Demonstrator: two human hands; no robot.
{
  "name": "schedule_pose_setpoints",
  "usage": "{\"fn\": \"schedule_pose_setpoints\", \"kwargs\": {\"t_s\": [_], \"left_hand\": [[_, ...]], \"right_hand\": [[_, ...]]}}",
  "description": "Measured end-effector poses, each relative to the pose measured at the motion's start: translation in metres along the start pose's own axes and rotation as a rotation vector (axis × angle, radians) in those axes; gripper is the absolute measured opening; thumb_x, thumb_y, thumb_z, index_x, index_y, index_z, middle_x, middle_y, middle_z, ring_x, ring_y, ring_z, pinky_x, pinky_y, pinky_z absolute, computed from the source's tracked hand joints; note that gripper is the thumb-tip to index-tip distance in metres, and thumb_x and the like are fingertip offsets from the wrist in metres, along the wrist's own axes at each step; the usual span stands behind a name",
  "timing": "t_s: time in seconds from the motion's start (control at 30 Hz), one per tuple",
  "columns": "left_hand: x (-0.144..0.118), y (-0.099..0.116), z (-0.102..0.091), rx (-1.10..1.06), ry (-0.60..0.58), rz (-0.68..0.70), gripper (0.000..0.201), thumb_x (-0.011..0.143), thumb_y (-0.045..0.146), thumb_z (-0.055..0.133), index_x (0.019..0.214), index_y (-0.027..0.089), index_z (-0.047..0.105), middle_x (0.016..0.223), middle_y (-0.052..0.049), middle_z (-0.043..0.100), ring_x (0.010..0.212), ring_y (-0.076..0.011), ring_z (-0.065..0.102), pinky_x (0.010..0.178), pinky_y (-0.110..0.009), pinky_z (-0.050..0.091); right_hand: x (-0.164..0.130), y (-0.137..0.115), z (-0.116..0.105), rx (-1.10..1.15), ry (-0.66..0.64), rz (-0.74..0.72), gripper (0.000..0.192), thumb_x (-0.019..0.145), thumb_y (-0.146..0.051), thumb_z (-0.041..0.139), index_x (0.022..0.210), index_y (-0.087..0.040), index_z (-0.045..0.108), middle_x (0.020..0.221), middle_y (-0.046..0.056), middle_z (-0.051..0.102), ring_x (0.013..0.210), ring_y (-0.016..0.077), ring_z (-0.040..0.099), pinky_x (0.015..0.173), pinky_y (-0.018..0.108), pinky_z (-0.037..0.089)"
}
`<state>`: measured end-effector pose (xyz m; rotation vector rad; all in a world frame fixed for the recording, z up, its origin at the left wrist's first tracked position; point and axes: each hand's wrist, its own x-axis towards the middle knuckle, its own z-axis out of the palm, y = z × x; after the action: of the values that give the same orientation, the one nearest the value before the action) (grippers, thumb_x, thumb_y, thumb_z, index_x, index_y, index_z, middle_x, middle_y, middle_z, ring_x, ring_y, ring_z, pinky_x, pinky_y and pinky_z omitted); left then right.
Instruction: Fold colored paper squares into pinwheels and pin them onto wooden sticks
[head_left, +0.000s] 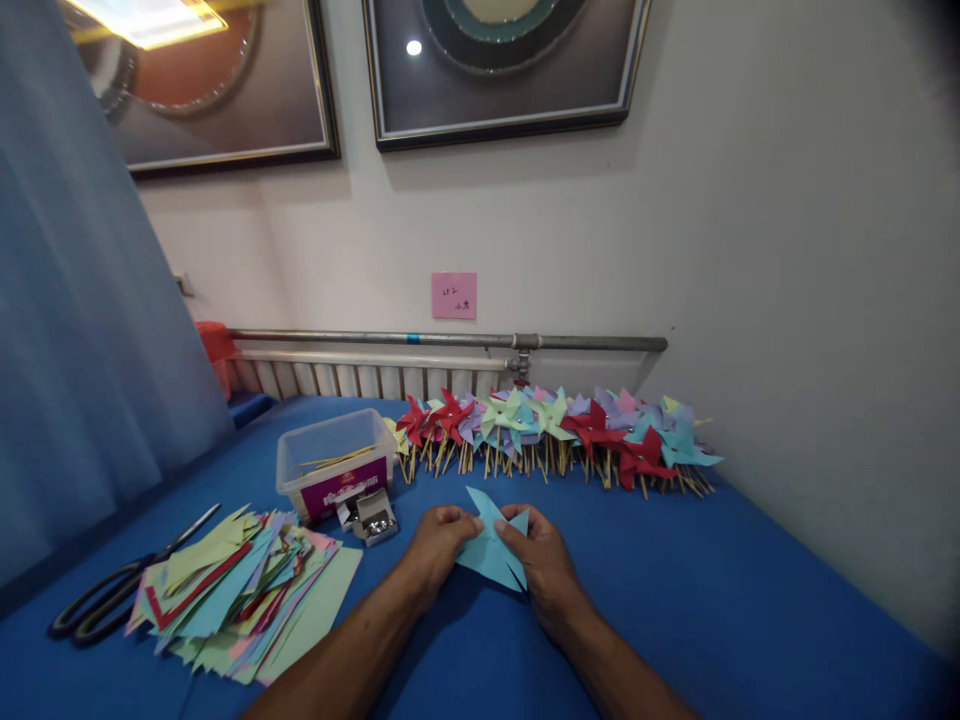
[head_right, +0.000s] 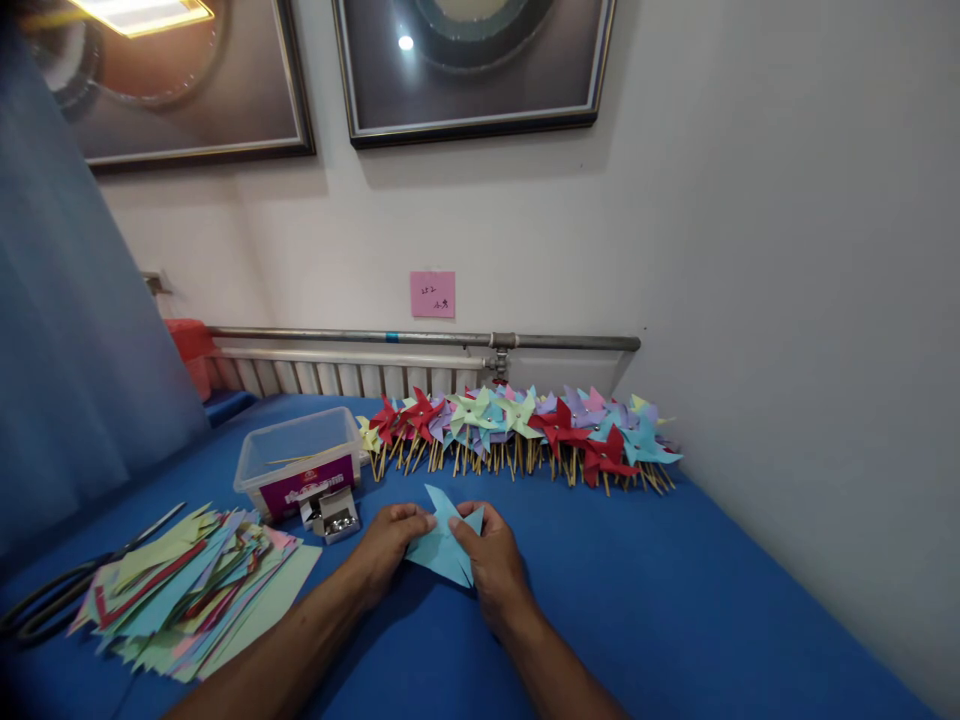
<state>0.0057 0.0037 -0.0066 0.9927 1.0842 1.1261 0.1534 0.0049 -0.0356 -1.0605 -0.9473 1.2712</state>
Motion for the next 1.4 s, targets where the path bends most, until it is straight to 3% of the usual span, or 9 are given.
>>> {"fn": "schedule_pose_setpoints", "kwargs": {"t_s": [0.3,0.63,0.97,1.23,1.4], "left_hand": [[0.0060,-0.0084,-0.0003,0.037,0.052,0.037,0.025,0.058,0.033,0.078,0.060,0.016,0.059,0.049,0.003,0.053,0.046,-0.0085,0.041,0.050,-0.024,0.031],[0.0041,-0.0071,0.0023,0.006,0.064,0.033,0.028,0.056,0.033,0.079,0.060,0.016,0.057,0.049,0.004,0.052,0.046,-0.0082,0.041,0.050,-0.024,0.030],[0.0021,-0.0079,0.0012,0.039,-0.020,0.021,0.031,0.053,0.035,0.080,0.059,0.016,0.056,0.051,0.003,0.053,0.047,-0.0085,0.042,0.050,-0.024,0.031],[0.0028,-0.0067,0.0019,0.046,0.028,0.028,0.031,0.051,0.029,0.081,0.057,0.017,0.054,0.049,0.004,0.053,0.044,-0.0081,0.042,0.047,-0.023,0.032],[0.0023,-0.0061,0.0026,0.064,0.025,0.032,0.028,0.054,0.025,0.080,0.056,0.017,0.053,0.048,0.004,0.053,0.043,-0.0077,0.042,0.046,-0.022,0.031]], "right_hand": [[0.0026,0.0038,-0.0033,-0.157,-0.002,-0.085,0.042,0.063,-0.051,0.080,0.086,-0.023,0.060,0.060,-0.006,0.059,0.049,0.0143,0.051,0.049,0.027,0.040],[0.0028,0.0037,-0.0018,-0.148,-0.002,-0.079,0.040,0.063,-0.050,0.079,0.085,-0.024,0.058,0.059,-0.006,0.060,0.049,0.0148,0.051,0.049,0.027,0.042],[-0.0038,-0.0049,0.0035,-0.180,-0.005,-0.081,0.035,0.064,-0.046,0.076,0.082,-0.023,0.058,0.058,-0.006,0.058,0.048,0.0141,0.051,0.048,0.026,0.041],[-0.0026,0.0006,0.0012,-0.246,-0.028,-0.119,0.029,0.069,-0.043,0.073,0.084,-0.023,0.059,0.059,-0.006,0.057,0.050,0.0137,0.050,0.047,0.025,0.040],[-0.0034,0.0011,0.0011,-0.230,-0.061,-0.098,0.034,0.069,-0.049,0.075,0.086,-0.023,0.059,0.060,-0.006,0.057,0.049,0.0138,0.051,0.048,0.026,0.040]]}}
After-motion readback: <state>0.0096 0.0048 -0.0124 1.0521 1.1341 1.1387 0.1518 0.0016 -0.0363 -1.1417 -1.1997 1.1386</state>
